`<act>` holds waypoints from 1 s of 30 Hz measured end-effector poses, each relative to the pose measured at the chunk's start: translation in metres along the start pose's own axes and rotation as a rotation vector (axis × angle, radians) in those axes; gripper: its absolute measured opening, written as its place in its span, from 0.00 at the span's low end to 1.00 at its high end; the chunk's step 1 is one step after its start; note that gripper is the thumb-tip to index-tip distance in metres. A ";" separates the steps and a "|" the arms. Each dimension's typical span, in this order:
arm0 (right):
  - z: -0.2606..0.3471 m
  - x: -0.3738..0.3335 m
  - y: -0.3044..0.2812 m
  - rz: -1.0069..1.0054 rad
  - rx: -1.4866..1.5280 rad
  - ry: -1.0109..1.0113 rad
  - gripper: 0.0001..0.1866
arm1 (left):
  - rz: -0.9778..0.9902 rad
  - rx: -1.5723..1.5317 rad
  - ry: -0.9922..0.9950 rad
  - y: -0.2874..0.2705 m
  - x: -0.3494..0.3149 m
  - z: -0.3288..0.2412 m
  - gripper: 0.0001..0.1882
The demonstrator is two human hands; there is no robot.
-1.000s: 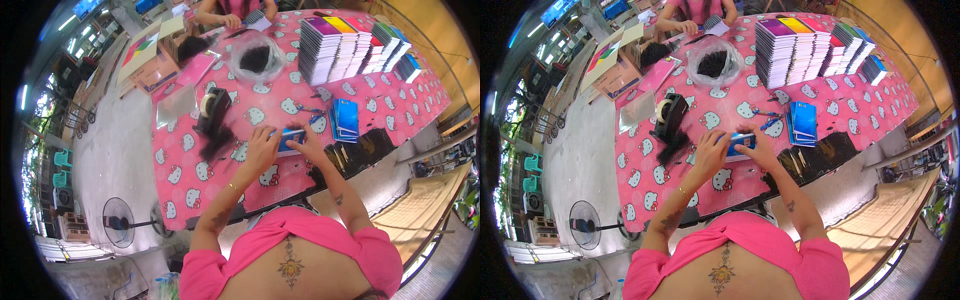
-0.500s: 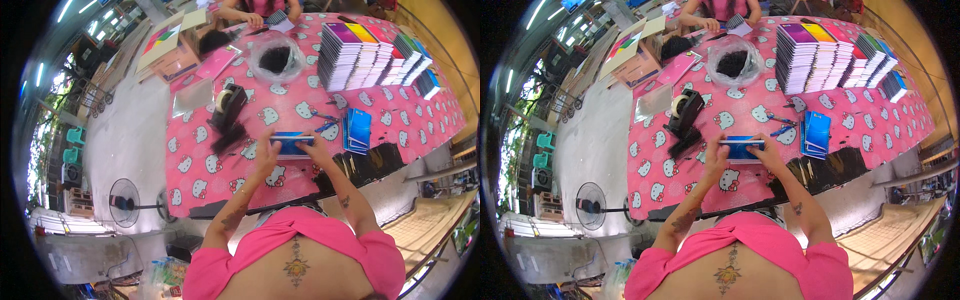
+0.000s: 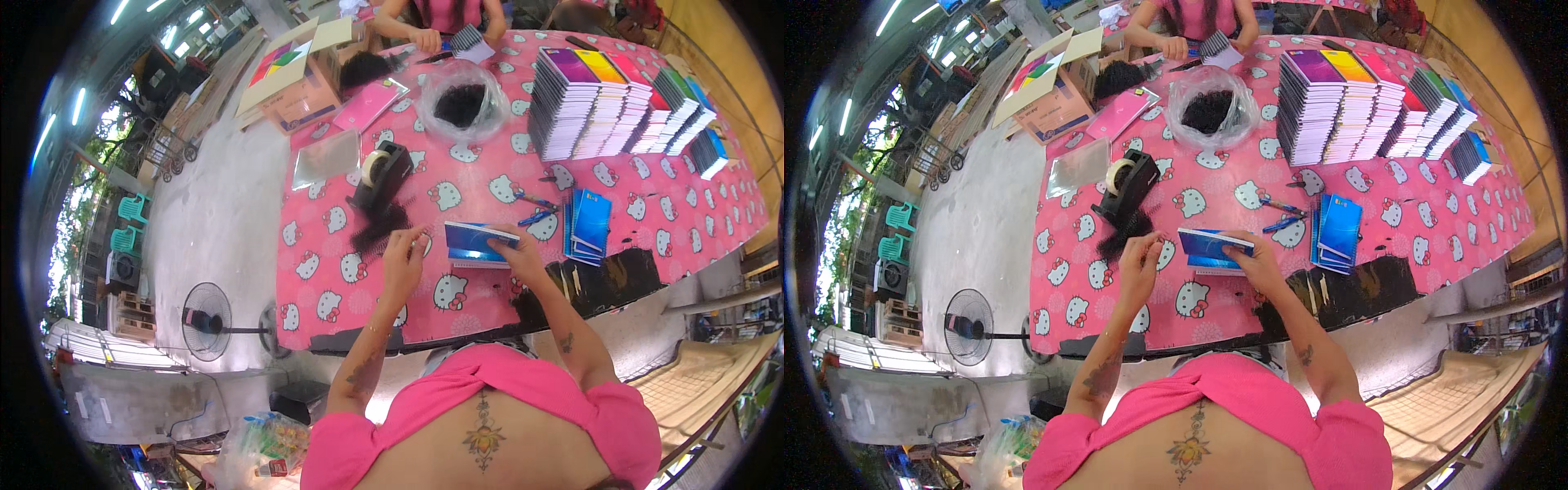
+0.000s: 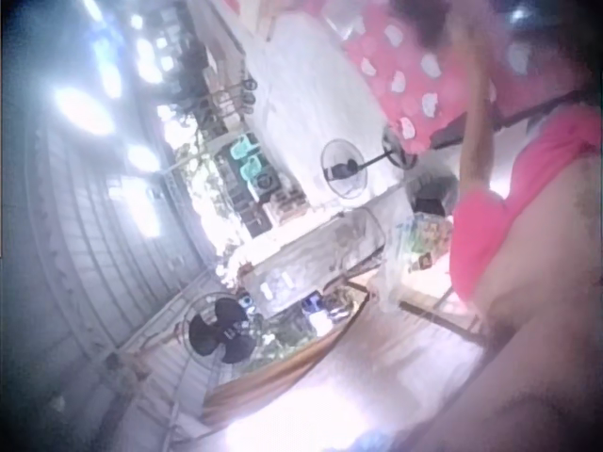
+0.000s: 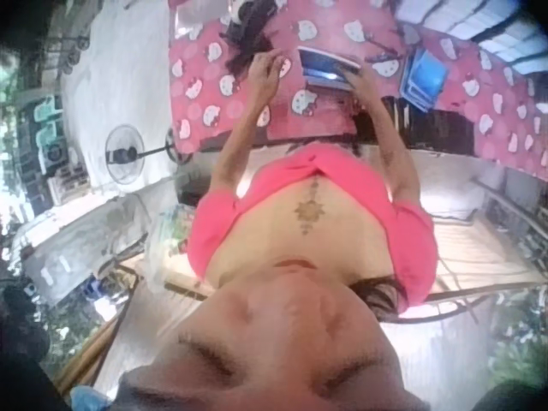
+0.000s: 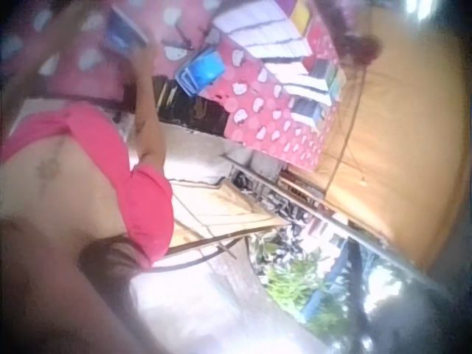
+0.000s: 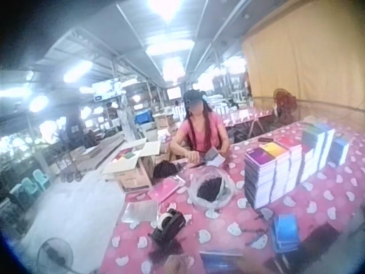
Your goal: The person applies pieces of adhesive tape to the edges of small blue notebooks and then stacks the finished notebooks.
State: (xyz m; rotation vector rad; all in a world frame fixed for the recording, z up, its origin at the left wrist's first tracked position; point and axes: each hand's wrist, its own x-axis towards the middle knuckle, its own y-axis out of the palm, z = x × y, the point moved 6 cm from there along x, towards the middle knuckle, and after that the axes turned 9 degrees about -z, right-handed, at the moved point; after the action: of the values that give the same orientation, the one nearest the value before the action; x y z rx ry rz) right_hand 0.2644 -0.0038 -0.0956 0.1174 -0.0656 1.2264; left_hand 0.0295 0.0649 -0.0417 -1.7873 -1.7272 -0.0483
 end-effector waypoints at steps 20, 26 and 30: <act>0.057 -0.036 -0.004 0.036 0.016 0.022 0.13 | 0.374 0.048 0.379 -0.030 0.023 -0.092 0.12; 0.083 -0.036 0.004 0.029 -0.094 0.020 0.13 | 0.466 0.086 0.416 -0.029 0.035 -0.100 0.10; 0.097 -0.040 0.001 -0.016 -0.174 -0.129 0.13 | 0.486 0.020 0.428 -0.027 0.042 -0.109 0.11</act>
State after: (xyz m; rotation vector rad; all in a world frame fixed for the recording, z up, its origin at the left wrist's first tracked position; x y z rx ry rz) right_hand 0.2516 -0.0527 -0.0035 0.0454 -0.2824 1.1911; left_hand 0.0539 0.0500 0.0749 -1.9628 -0.9706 -0.1908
